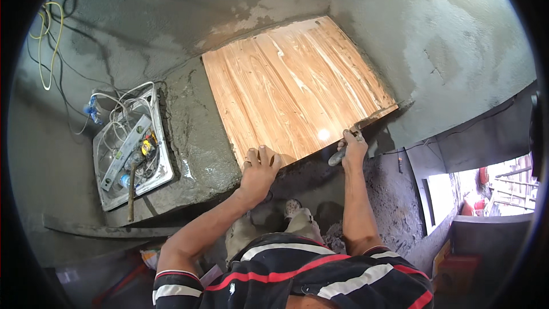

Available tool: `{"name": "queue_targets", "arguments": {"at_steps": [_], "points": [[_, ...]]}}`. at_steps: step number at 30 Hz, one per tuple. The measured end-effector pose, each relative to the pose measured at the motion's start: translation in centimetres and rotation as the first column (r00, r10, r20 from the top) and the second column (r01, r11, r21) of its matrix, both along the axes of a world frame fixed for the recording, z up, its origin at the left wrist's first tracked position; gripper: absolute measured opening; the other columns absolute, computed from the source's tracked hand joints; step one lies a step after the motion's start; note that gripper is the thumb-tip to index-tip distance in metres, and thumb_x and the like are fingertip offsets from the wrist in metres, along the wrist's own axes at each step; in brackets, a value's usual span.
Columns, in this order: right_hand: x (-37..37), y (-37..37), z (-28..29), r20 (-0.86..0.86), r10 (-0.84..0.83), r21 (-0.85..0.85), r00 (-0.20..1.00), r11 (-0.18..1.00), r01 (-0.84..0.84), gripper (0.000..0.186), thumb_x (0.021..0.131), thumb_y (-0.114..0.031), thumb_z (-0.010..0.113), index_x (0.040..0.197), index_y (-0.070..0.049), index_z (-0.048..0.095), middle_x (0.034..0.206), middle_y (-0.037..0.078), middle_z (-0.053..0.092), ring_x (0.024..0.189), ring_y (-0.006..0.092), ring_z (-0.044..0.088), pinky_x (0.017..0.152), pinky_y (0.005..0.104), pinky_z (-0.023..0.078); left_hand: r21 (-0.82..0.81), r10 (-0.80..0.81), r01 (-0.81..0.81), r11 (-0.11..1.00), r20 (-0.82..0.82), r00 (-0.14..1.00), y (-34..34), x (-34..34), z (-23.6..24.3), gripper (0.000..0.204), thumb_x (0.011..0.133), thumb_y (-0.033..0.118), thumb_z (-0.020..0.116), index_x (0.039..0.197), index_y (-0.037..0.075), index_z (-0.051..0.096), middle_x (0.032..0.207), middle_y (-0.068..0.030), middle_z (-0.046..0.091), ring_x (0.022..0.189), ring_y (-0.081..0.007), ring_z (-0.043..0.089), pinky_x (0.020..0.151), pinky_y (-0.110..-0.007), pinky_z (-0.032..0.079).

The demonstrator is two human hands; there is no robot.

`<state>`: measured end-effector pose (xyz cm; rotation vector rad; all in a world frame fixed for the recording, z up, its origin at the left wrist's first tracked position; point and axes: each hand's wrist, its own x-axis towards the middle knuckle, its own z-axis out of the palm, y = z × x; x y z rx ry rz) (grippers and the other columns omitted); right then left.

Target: The person aligns a tile on a mortar surface using a spirit level and a mallet, lifts the tile to smooth the mortar with a trowel, repositions the tile, taps it with the mallet, and scrapes the edges with the trowel.

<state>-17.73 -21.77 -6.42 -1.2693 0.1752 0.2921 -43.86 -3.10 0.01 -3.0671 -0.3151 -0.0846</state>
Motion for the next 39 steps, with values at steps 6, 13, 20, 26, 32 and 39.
{"name": "queue_targets", "arguments": {"at_steps": [6,13,20,26,32,39], "points": [[0.0,1.0,0.3,0.003,0.012,-0.046,1.0,0.999,-0.012,0.011,0.092,-0.005,0.07,0.102,-0.004,0.065,0.074,0.004,0.062,0.054,0.0134,0.058,0.049,0.0279,0.047,-0.019,-0.034,0.035,0.999,0.094,0.995,1.3,-0.5,-0.6,0.07,0.074,0.005,0.074,0.14,0.009,0.052,0.143,-0.0301,0.051,0.124,-0.049,0.054,0.09,-0.05,0.06],[0.0,0.3,-0.3,-0.044,-0.027,-0.07,0.999,0.997,0.024,0.012,0.094,-0.007,0.07,0.102,-0.006,0.063,0.073,0.003,0.06,0.053,0.0149,0.059,0.047,0.0287,0.049,-0.102,-0.06,0.062,0.993,0.019,0.998,1.5,-0.2,0.7,0.066,0.075,0.003,0.072,0.137,0.007,0.052,0.143,-0.031,0.05,0.127,-0.0507,0.052,0.09,-0.05,0.06],[-0.3,0.5,0.7,-0.024,0.021,-0.016,0.999,1.0,-0.021,0.011,0.092,-0.005,0.07,0.101,-0.004,0.066,0.072,0.004,0.062,0.055,0.0134,0.059,0.049,0.0274,0.048,-0.102,-0.059,0.057,0.993,-0.02,0.998,1.1,-0.3,1.0,0.064,0.076,0.003,0.071,0.137,0.007,0.053,0.147,-0.0305,0.049,0.127,-0.0494,0.053,0.09,-0.05,0.061],[-0.7,0.8,0.8,-0.04,0.031,-0.034,0.999,0.999,-0.032,0.006,0.093,-0.004,0.069,0.098,-0.004,0.064,0.074,0.005,0.062,0.056,0.0141,0.059,0.049,0.0275,0.048,-0.126,-0.079,0.086,0.988,0.059,0.995,2.7,-0.9,0.2,0.063,0.076,0.004,0.071,0.137,0.006,0.053,0.147,-0.0342,0.048,0.126,-0.0518,0.053,0.087,-0.048,0.062],[-0.2,0.1,0.9,-0.052,0.018,-0.041,0.998,0.999,-0.02,0.008,0.093,-0.004,0.069,0.099,-0.004,0.063,0.074,0.005,0.062,0.054,0.0143,0.058,0.048,0.0276,0.047,-0.101,-0.092,0.09,0.991,-0.013,0.996,0.9,-0.4,0.8,0.06,0.077,0.004,0.07,0.134,0.006,0.054,0.146,-0.0316,0.049,0.129,-0.0503,0.053,0.089,-0.05,0.061],[-0.4,1.0,1.6,-0.059,-0.011,-0.103,0.998,0.995,0.005,0.013,0.093,-0.005,0.071,0.103,-0.006,0.062,0.075,0.004,0.061,0.054,0.0148,0.059,0.048,0.0282,0.048,-0.115,-0.13,0.135,0.984,0.051,0.99,2.6,-0.3,1.4,0.061,0.077,0.008,0.071,0.135,0.006,0.054,0.142,-0.0338,0.052,0.126,-0.0525,0.054,0.086,-0.049,0.062]]}}
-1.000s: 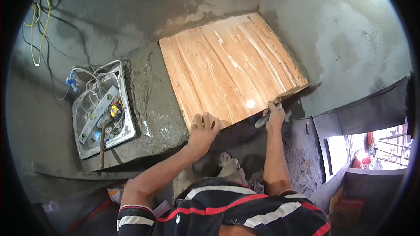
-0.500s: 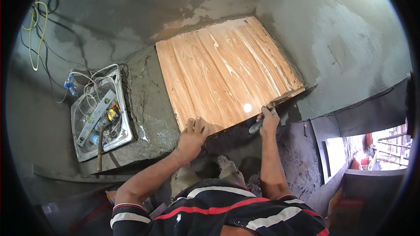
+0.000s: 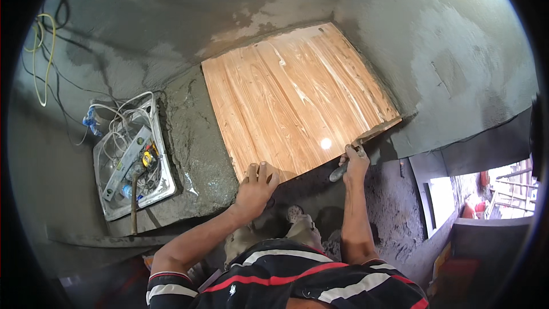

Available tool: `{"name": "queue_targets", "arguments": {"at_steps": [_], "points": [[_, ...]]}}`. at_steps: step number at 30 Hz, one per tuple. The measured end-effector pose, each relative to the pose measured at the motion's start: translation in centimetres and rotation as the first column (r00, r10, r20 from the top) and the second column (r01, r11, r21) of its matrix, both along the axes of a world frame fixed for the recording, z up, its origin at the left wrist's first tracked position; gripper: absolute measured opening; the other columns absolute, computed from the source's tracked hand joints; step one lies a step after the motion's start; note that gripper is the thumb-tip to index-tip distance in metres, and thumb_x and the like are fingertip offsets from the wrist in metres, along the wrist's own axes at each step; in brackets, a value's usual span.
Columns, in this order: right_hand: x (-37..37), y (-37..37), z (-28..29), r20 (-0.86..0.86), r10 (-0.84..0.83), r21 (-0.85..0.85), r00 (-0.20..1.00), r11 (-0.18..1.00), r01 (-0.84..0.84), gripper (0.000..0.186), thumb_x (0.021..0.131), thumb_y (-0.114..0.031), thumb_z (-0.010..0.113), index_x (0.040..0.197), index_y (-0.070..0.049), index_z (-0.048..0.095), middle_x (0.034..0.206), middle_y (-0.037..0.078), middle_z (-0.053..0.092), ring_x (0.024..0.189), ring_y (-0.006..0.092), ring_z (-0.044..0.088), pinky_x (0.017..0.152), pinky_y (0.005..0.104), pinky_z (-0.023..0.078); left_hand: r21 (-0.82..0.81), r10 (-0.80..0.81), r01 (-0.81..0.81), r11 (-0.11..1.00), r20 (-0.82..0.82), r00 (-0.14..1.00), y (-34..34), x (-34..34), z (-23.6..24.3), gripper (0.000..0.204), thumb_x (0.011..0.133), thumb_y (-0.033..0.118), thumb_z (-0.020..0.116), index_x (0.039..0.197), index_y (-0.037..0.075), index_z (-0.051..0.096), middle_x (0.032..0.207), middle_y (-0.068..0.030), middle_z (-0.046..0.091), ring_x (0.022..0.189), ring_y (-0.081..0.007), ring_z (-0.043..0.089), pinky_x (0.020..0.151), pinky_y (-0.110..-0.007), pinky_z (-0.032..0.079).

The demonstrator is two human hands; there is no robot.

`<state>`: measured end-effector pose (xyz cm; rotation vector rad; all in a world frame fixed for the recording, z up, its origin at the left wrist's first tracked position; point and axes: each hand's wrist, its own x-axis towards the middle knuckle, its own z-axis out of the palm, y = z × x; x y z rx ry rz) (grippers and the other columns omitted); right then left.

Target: The person aligns a tile on a mortar surface using a spirit level and a mallet, lifts the tile to smooth the mortar with a trowel, repositions the tile, taps it with the mallet, and scrapes the edges with the trowel.

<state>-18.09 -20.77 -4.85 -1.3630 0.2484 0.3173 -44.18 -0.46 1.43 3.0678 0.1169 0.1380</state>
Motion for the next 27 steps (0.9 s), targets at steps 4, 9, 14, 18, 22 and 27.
{"name": "queue_targets", "arguments": {"at_steps": [4,9,14,18,22,27], "points": [[0.8,-0.9,-0.8,0.034,-0.035,0.034,0.999,0.999,0.034,0.012,0.093,-0.007,0.072,0.101,-0.006,0.063,0.072,0.004,0.06,0.053,0.0148,0.059,0.048,0.0283,0.048,0.019,0.033,-0.033,0.999,0.0,0.999,-2.5,0.4,-0.7,0.06,0.074,0.003,0.07,0.132,0.006,0.056,0.143,-0.0338,0.051,0.126,-0.0533,0.054,0.086,-0.049,0.062],[0.5,-0.6,-0.9,0.031,-0.019,0.012,0.999,1.0,0.019,0.007,0.092,-0.006,0.07,0.098,-0.004,0.067,0.071,0.004,0.062,0.054,0.0131,0.058,0.048,0.0281,0.047,0.001,-0.02,0.02,1.0,-0.018,1.0,-0.4,-0.2,-0.5,0.061,0.078,0.011,0.074,0.134,0.006,0.053,0.142,-0.0332,0.053,0.126,-0.053,0.055,0.085,-0.048,0.062],[0.2,0.2,0.1,0.044,0.0,-0.008,0.999,1.0,0.001,0.008,0.092,-0.007,0.07,0.097,-0.002,0.067,0.071,0.004,0.061,0.053,0.0129,0.057,0.048,0.0285,0.046,0.004,-0.028,0.028,1.0,-0.074,0.997,0.5,0.3,0.8,0.056,0.079,0.01,0.073,0.131,0.006,0.054,0.141,-0.0329,0.053,0.123,-0.053,0.057,0.085,-0.047,0.062],[0.6,0.2,1.4,0.05,-0.009,0.051,0.999,0.999,0.006,0.008,0.093,-0.007,0.07,0.098,-0.002,0.065,0.071,0.004,0.061,0.052,0.013,0.056,0.048,0.0287,0.046,-0.005,-0.007,0.007,1.0,-0.036,0.999,-0.5,0.1,1.1,0.053,0.079,0.009,0.072,0.129,0.005,0.056,0.142,-0.0319,0.054,0.124,-0.0528,0.057,0.086,-0.047,0.062],[0.7,0.3,3.9,0.079,-0.046,0.034,0.996,0.998,0.043,0.01,0.094,-0.007,0.071,0.099,-0.003,0.064,0.071,0.004,0.06,0.052,0.0133,0.056,0.048,0.0291,0.047,-0.026,0.006,-0.006,1.0,0.015,1.0,-0.4,0.6,3.8,0.051,0.077,0.007,0.072,0.126,0.005,0.058,0.138,-0.0309,0.056,0.122,-0.0499,0.058,0.084,-0.047,0.062],[0.5,0.6,7.5,0.133,-0.018,0.059,0.991,0.998,0.01,0.011,0.094,-0.008,0.072,0.099,-0.002,0.064,0.072,0.005,0.06,0.052,0.0142,0.057,0.048,0.0296,0.047,-0.128,0.011,-0.007,0.992,0.036,0.999,0.7,0.1,8.1,0.045,0.075,0.003,0.07,0.12,0.004,0.062,0.134,-0.0268,0.06,0.12,-0.0435,0.061,0.082,-0.046,0.061]]}}
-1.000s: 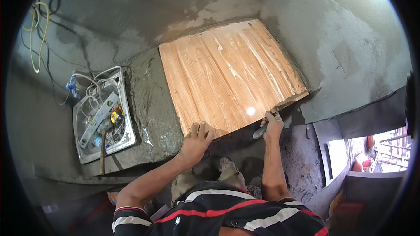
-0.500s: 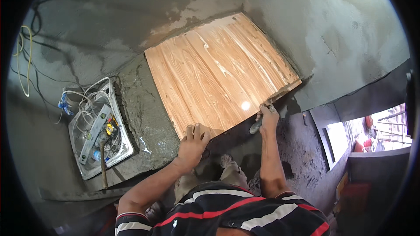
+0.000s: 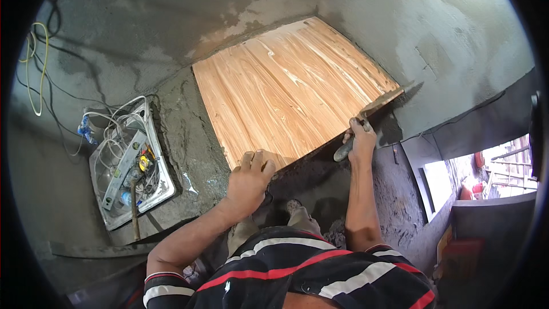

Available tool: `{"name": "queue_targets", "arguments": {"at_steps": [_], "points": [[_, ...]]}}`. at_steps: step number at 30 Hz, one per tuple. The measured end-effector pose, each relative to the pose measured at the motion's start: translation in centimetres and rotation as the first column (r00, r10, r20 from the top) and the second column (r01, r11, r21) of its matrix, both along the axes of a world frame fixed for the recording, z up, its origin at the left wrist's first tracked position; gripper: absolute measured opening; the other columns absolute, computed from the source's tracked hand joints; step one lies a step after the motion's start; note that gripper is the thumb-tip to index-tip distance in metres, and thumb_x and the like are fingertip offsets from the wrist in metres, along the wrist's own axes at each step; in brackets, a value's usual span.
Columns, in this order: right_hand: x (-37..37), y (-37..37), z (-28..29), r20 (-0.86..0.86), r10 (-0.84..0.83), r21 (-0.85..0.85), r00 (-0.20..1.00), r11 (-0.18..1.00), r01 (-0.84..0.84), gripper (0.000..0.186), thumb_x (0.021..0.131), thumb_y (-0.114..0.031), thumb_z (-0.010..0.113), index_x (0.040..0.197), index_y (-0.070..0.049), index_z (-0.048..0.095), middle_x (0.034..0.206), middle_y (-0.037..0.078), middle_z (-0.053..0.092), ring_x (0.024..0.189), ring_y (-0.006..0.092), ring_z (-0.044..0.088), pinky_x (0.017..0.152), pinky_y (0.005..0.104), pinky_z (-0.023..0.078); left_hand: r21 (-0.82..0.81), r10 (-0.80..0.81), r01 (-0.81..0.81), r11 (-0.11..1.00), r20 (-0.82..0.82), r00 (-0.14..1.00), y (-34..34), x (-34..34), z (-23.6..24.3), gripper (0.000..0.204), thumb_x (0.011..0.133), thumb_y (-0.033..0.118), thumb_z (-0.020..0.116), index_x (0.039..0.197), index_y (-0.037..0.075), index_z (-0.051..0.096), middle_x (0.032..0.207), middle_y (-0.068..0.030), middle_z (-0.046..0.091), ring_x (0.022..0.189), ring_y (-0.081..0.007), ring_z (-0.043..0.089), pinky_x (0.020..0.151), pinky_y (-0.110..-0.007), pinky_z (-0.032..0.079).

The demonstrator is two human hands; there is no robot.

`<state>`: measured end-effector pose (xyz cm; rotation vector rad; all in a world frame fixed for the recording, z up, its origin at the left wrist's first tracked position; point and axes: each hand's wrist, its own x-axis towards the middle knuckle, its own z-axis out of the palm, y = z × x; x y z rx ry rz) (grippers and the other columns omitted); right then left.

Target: The person aligns a tile on a mortar surface using a spirit level and a mallet, lifts the tile to smooth the mortar with a trowel, repositions the tile, taps it with the mallet, and scrapes the edges with the trowel.

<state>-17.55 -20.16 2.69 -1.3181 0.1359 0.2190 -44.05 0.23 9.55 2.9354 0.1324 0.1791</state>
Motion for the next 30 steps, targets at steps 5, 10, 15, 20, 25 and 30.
{"name": "queue_targets", "arguments": {"at_steps": [5,10,15,20,25,30], "points": [[-0.3,0.6,3.6,0.057,-0.004,0.03,0.998,1.0,0.002,0.012,0.093,-0.007,0.073,0.101,-0.002,0.064,0.073,0.006,0.062,0.054,0.0147,0.058,0.048,0.0307,0.047,-0.09,-0.003,0.009,0.996,0.073,0.997,0.8,0.0,3.6,0.041,0.075,-0.001,0.069,0.116,0.005,0.064,0.13,-0.022,0.065,0.114,-0.0391,0.066,0.083,-0.045,0.061],[0.6,2.5,8.1,0.228,-0.013,0.085,0.974,0.996,-0.007,0.01,0.094,-0.006,0.074,0.097,-0.002,0.065,0.072,0.006,0.063,0.055,0.0142,0.059,0.048,0.0299,0.046,-0.139,0.063,-0.027,0.99,0.262,0.963,2.3,0.3,8.3,0.038,0.076,-0.005,0.065,0.113,0.005,0.065,0.11,-0.0171,0.072,0.096,-0.0374,0.072,0.082,-0.045,0.059],[2.6,4.4,11.9,0.345,0.016,0.165,0.938,0.983,-0.078,0.01,0.095,-0.008,0.073,0.098,-0.002,0.067,0.073,0.005,0.065,0.057,0.0124,0.06,0.049,0.0269,0.048,-0.153,0.164,-0.119,0.981,0.33,0.93,3.7,1.3,12.3,0.029,0.078,-0.006,0.063,0.104,0.004,0.07,0.094,-0.0166,0.073,0.084,-0.036,0.072,0.076,-0.041,0.057],[4.8,7.1,16.6,0.436,0.111,0.127,0.893,0.975,-0.183,0.013,0.095,-0.007,0.073,0.103,0.002,0.068,0.079,0.007,0.068,0.062,0.0122,0.062,0.051,0.0256,0.05,-0.165,0.245,-0.192,0.967,0.413,0.877,5.9,2.1,15.8,0.025,0.082,-0.006,0.064,0.105,0.002,0.071,0.089,-0.015,0.073,0.082,-0.0231,0.074,0.075,-0.035,0.056],[7.6,10.2,20.7,0.513,0.161,0.074,0.843,0.97,-0.23,0.016,0.093,-0.011,0.074,0.101,0.002,0.07,0.081,0.009,0.069,0.064,0.0142,0.063,0.052,0.0293,0.051,-0.33,0.39,-0.256,0.909,0.453,0.802,8.8,3.9,18.9,0.023,0.086,-0.003,0.066,0.107,0.002,0.071,0.088,-0.008,0.073,0.081,-0.0119,0.067,0.078,-0.031,0.054],[10.2,12.9,24.7,0.59,0.217,-0.04,0.778,0.97,-0.24,0.029,0.094,-0.024,0.078,0.103,0.002,0.068,0.08,0.008,0.067,0.063,0.0137,0.06,0.054,0.0298,0.049,-0.197,0.366,-0.308,0.931,0.511,0.778,12.1,6.0,21.9,0.024,0.09,0.002,0.068,0.113,0.006,0.07,0.102,-0.0133,0.078,0.092,-0.023,0.076,0.084,-0.035,0.057]]}}
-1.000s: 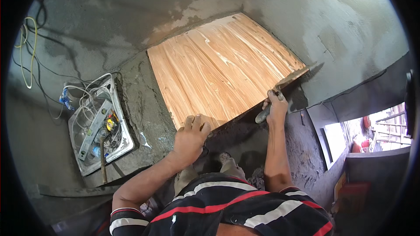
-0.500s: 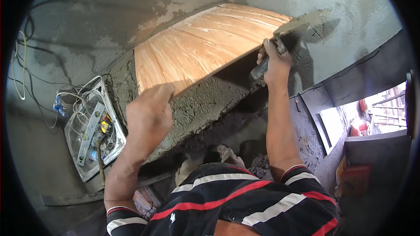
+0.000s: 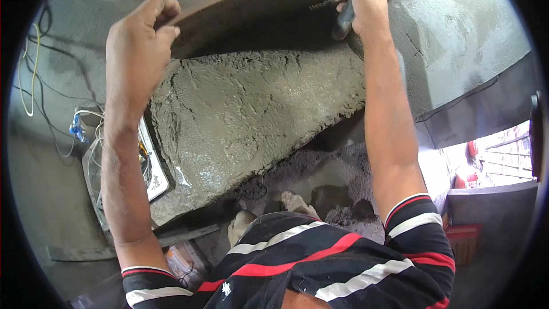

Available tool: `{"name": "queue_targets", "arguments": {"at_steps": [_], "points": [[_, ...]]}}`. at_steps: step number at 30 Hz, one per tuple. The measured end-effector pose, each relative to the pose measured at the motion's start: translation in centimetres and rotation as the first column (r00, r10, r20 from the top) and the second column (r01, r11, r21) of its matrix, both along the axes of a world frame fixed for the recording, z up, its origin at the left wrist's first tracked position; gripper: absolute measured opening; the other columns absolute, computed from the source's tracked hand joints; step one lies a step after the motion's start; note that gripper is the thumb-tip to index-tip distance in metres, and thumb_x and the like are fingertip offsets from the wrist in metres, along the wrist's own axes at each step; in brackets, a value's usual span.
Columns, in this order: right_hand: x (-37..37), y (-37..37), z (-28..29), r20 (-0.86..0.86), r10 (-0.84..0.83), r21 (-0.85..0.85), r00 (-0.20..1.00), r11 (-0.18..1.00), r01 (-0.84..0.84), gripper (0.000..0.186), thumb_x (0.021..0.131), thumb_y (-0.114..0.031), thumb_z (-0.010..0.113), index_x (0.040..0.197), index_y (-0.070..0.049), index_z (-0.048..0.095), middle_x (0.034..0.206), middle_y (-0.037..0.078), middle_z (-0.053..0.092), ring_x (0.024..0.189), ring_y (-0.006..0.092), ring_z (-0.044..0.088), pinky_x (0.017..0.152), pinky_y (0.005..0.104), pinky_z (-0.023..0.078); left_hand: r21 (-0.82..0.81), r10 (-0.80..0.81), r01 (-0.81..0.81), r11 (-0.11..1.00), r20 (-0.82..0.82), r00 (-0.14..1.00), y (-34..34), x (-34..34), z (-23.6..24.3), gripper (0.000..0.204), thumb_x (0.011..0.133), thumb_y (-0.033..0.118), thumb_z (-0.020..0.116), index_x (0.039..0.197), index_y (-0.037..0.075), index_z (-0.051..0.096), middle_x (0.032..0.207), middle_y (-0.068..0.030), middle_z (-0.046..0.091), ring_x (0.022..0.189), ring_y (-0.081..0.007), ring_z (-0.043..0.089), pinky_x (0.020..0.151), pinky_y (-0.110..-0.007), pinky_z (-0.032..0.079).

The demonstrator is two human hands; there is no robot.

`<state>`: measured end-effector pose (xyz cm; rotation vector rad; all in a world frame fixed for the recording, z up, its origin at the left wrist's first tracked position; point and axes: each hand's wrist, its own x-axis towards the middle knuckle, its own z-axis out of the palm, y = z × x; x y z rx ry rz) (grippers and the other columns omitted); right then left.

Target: The person aligns a tile on a mortar surface using a spirit level and a mallet, lifts the tile to smooth the mortar with a trowel, repositions the tile, taps it with the mallet, and scrapes the edges with the trowel.

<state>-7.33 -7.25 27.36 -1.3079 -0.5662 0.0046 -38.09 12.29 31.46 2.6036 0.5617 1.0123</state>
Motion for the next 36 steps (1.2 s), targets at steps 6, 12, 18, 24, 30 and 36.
{"name": "queue_targets", "arguments": {"at_steps": [6,12,18,24,30,36], "points": [[0.2,2.5,3.4,-0.008,0.025,-0.126,1.0,0.992,-0.026,0.018,0.101,-0.021,0.069,0.107,-0.004,0.071,0.075,0.006,0.068,0.057,0.0146,0.06,0.048,0.0298,0.045,0.034,-0.04,0.038,0.999,0.058,0.998,5.3,1.6,1.6,0.023,0.089,0.005,0.07,0.112,0.008,0.072,0.094,-0.0018,0.074,0.087,-0.0098,0.066,0.08,-0.027,0.053],[0.3,0.0,3.3,0.073,-0.014,-0.011,0.997,1.0,0.015,0.024,0.099,-0.025,0.074,0.111,-0.004,0.07,0.076,0.007,0.069,0.054,0.0148,0.059,0.048,0.0318,0.047,-0.022,-0.094,0.094,0.995,0.011,0.996,10.2,3.2,3.1,0.025,0.088,0.006,0.072,0.113,0.007,0.073,0.098,0.0007,0.075,0.092,-0.0077,0.067,0.085,-0.024,0.051],[-1.0,-7.3,-1.9,0.094,0.019,-0.396,0.995,0.918,0.02,0.041,0.097,-0.041,0.073,0.095,0.0,0.068,0.064,0.003,0.059,0.052,0.0115,0.052,0.05,0.0278,0.04,0.098,-0.133,0.131,0.987,0.007,0.991,14.9,4.0,4.1,0.028,0.093,0.014,0.069,0.12,0.009,0.072,0.103,-0.0005,0.077,0.096,-0.0077,0.068,0.09,-0.025,0.05],[-4.1,-12.1,-11.7,-0.012,0.052,-0.726,0.999,0.686,-0.045,0.032,0.099,-0.03,0.07,0.092,0.001,0.065,0.067,0.002,0.055,0.059,0.0119,0.051,0.055,0.0317,0.042,0.174,-0.083,0.062,0.983,0.116,0.99,9.3,5.0,5.5,0.029,0.075,0.004,0.072,0.103,-0.004,0.072,0.085,-0.0197,0.072,0.079,-0.0241,0.07,0.074,-0.038,0.053],[-8.9,-10.2,-16.2,-0.154,0.203,-0.848,0.967,0.475,-0.235,0.024,0.096,-0.016,0.068,0.106,0.006,0.067,0.075,0.005,0.06,0.068,0.0127,0.053,0.063,0.0339,0.046,0.254,-0.045,0.015,0.967,0.113,0.993,11.1,5.0,6.0,0.033,0.077,0.007,0.072,0.108,-0.002,0.073,0.094,-0.0235,0.075,0.087,-0.0329,0.074,0.079,-0.041,0.055],[-18.5,-4.5,-19.0,-0.5,0.454,-0.662,0.737,0.349,-0.664,0.034,0.104,-0.024,0.068,0.13,-0.002,0.065,0.087,-0.003,0.064,0.074,0.0079,0.054,0.064,0.027,0.047,0.161,-0.099,0.078,0.984,0.127,0.987,10.3,4.6,5.6,0.032,0.079,0.008,0.07,0.111,0.001,0.073,0.095,-0.0231,0.074,0.086,-0.034,0.073,0.081,-0.043,0.056]]}}
